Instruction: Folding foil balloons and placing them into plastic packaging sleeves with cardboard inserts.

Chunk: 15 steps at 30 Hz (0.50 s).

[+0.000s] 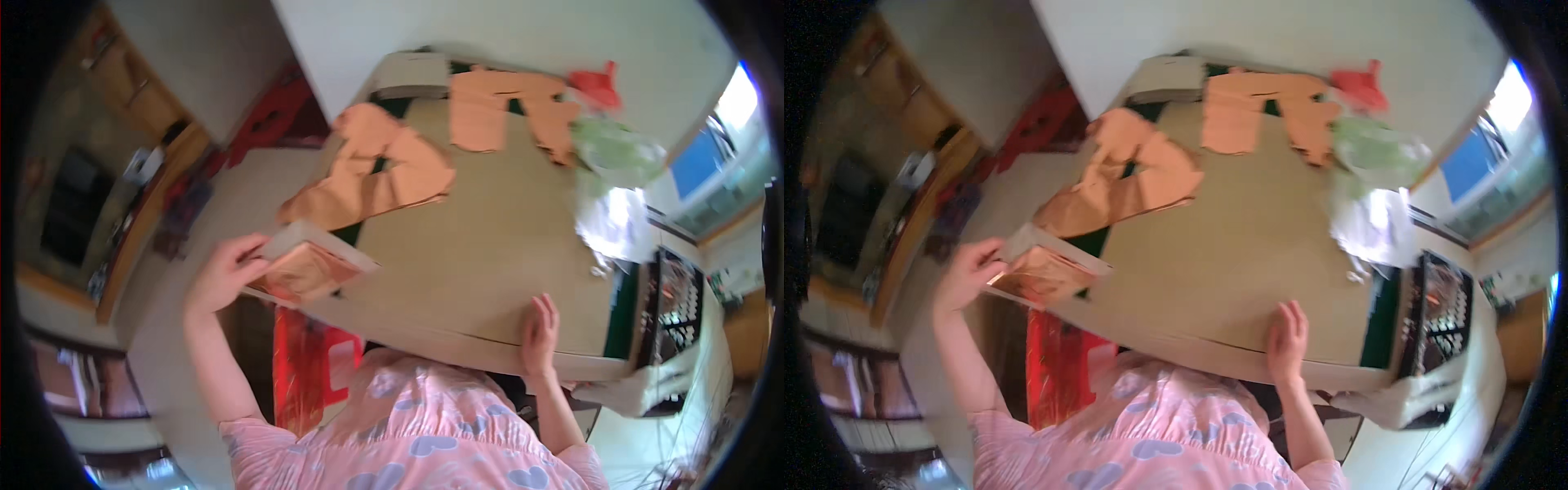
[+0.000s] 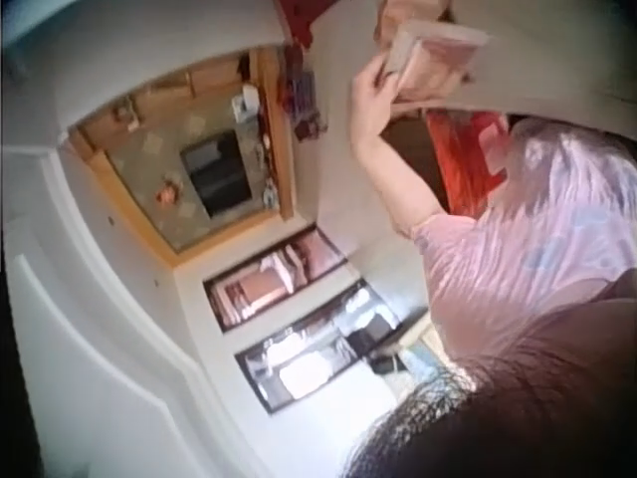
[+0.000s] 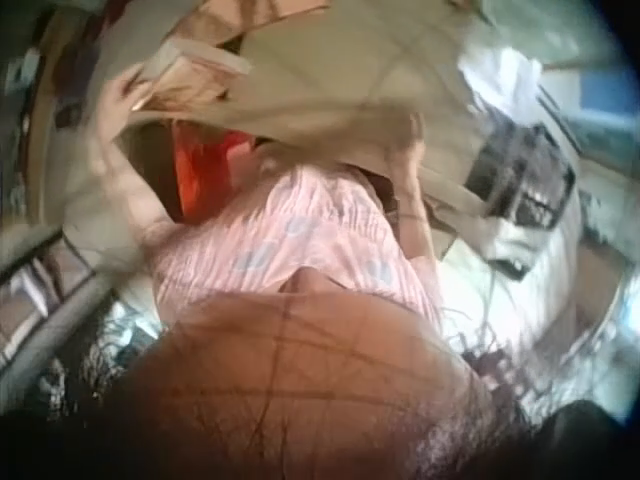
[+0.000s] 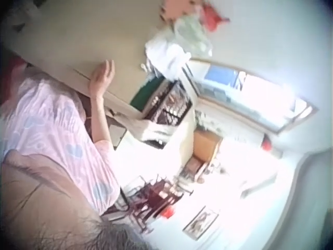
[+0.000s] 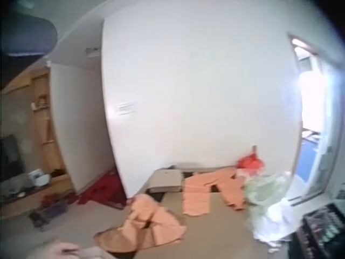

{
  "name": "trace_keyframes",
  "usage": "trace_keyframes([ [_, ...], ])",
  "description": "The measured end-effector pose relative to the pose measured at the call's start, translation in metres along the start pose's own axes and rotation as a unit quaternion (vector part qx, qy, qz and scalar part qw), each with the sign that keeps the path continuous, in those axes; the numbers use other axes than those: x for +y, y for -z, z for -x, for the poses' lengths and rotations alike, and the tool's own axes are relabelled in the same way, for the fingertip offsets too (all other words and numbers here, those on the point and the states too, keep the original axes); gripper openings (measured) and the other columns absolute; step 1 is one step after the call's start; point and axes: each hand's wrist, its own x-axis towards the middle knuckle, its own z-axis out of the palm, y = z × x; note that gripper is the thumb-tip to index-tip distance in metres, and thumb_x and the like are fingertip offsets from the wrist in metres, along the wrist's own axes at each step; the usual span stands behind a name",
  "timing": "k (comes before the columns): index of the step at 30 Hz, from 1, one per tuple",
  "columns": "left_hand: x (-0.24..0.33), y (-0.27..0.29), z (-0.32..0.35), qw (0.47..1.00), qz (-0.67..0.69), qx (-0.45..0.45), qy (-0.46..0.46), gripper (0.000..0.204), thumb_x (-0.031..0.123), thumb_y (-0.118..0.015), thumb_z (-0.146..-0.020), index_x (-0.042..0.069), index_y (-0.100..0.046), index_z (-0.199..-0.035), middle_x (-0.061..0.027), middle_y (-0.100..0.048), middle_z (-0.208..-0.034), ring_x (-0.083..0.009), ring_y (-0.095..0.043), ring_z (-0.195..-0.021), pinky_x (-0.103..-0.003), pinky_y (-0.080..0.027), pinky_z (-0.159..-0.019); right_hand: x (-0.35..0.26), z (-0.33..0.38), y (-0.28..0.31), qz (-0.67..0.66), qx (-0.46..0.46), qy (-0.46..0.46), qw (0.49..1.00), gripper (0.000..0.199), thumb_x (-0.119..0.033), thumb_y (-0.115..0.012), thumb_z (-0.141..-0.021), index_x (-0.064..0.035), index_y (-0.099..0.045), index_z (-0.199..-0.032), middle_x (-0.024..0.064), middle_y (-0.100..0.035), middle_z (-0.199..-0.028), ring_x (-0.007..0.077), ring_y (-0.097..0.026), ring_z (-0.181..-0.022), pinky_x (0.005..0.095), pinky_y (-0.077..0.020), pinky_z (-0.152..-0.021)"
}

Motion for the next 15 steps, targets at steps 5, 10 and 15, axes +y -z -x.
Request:
trace_keyframes([
  [5,-0.093,0.056,0.115,0.988,-0.108,0.076,0.079,0.017,-0.004,-0.057,-0.081,-0.003,-0.070,-0.092,-0.0119,-0.070,-0.085,-0.0201,-0.067,-0.083,-0.031,-0.051,-0.076,-0.002,-0.002,0.002,0.014,-0.008,0.039,0.999,0.039,0.004,-0.050,-0.089,-0.0026,-0.055,-0.126,0.0204,-0.048,-0.135,0.0365,-0.046,-0.126,0.0431,-0.0400,-0.104],
  [10,-0.201,0.007,0.142,0.939,-0.151,0.031,0.307,0.025,-0.005,-0.055,-0.074,0.004,-0.074,-0.086,-0.0173,-0.070,-0.083,-0.0303,-0.068,-0.082,-0.038,-0.053,-0.077,0.003,-0.001,-0.003,0.030,-0.025,0.023,0.999,0.036,-0.001,-0.050,-0.091,-0.0021,-0.054,-0.127,0.0188,-0.049,-0.138,0.0348,-0.047,-0.126,0.0413,-0.0386,-0.106],
  [15,-0.251,-0.051,0.138,0.917,-0.250,-0.015,0.310,0.019,0.005,-0.068,-0.073,0.017,-0.077,-0.085,-0.0135,-0.071,-0.095,-0.0290,-0.067,-0.096,-0.038,-0.052,-0.086,0.001,-0.001,-0.004,0.066,-0.032,0.038,0.997,0.037,-0.003,-0.051,-0.091,-0.0030,-0.053,-0.128,0.0187,-0.048,-0.137,0.0354,-0.045,-0.128,0.0446,-0.0352,-0.108],
])
